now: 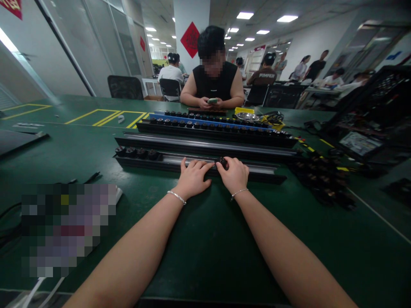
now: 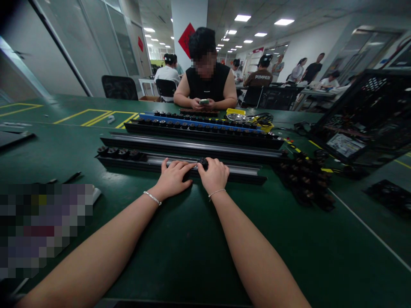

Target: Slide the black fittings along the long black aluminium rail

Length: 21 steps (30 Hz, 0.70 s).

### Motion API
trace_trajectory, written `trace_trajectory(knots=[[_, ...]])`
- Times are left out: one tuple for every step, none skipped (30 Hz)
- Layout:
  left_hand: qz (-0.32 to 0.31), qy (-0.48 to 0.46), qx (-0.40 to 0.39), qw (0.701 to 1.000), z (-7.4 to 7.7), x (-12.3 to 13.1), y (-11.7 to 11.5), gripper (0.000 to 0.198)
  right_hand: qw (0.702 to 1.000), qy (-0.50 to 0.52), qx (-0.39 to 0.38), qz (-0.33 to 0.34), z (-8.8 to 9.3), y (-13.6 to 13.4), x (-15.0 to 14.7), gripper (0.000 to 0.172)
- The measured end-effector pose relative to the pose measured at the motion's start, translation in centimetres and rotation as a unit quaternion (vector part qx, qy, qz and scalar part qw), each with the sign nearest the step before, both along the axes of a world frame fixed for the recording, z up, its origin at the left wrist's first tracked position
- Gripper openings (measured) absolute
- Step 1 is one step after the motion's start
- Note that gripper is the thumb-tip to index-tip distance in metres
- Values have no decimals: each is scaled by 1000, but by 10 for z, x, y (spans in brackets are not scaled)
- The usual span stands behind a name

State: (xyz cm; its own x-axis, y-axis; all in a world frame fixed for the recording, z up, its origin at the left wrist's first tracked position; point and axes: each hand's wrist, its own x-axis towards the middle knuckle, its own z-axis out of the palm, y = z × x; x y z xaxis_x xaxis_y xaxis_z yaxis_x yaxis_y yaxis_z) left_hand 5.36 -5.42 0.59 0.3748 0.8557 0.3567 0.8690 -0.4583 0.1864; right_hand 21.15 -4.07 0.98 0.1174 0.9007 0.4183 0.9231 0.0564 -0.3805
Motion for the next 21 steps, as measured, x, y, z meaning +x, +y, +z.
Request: trace_trajectory(knots=[[1, 0, 0, 1000, 0, 0, 0, 52, 1000, -1, 2, 0, -1, 0, 0, 38], [2, 1, -1, 1000, 0, 0, 0, 52, 1000, -2, 5, 0, -1, 0, 0, 38], [3, 1, -2, 1000, 0, 0, 0, 52, 1000, -2, 6, 0, -2, 0, 0, 38], [5, 1, -2, 1000, 0, 0, 0, 51, 1000, -1, 9, 0, -2, 0, 0, 37], [6, 1, -1, 1000, 0, 0, 0, 51, 1000, -1, 11, -1, -2, 0, 0, 37], [6, 0, 0, 1000, 0, 0, 0, 50, 1000, 0, 14, -2, -3, 1, -1, 37], [6, -1, 1, 1000, 0, 0, 0, 50, 1000, 0, 15, -3, -3, 1, -1, 37], [6, -2, 3, 1000, -1, 0, 0, 49, 1000, 1, 16, -3, -3, 1, -1, 37], [5, -3, 5, 1000, -1, -1, 0, 48, 1000, 2, 15, -3, -2, 1, -1, 37], [4, -4, 7, 1000, -1, -1, 0, 48, 1000, 3, 12, -3, -2, 0, -1, 37], [3, -5, 8, 1000, -1, -1, 0, 47, 1000, 3, 9, -3, -2, 0, -1, 37], [3, -5, 9, 1000, -1, -1, 0, 47, 1000, 4, 7, -4, -2, 0, -1, 37], [3, -4, 8, 1000, -1, -1, 0, 47, 1000, 4, 6, -6, -2, 0, -1, 37], [5, -3, 6, 1000, -1, 0, 0, 46, 1000, 5, 6, -8, -2, 0, 0, 37], [7, -1, 4, 1000, -1, 0, 0, 46, 1000, 5, 7, -10, -2, 0, 0, 36], [10, 0, 3, 1000, -1, 0, 0, 46, 1000, 5, 9, -11, -2, 0, 1, 36], [12, 1, 2, 1000, -1, 0, 0, 46, 1000, 5, 11, -10, -2, 0, 1, 36], [13, 1, 1, 1000, -1, 0, 0, 46, 1000, 6, 13, -9, -2, 0, 1, 36], [14, 1, 1, 1000, -1, 0, 0, 46, 1000, 6, 14, -9, -3, 0, 1, 36], [14, 1, 1, 1000, -1, 0, 0, 46, 1000, 6, 16, -9, -3, 0, 1, 36], [13, 0, 1, 1000, -1, 0, 0, 46, 1000, 6, 16, -9, -3, 0, 1, 35]])
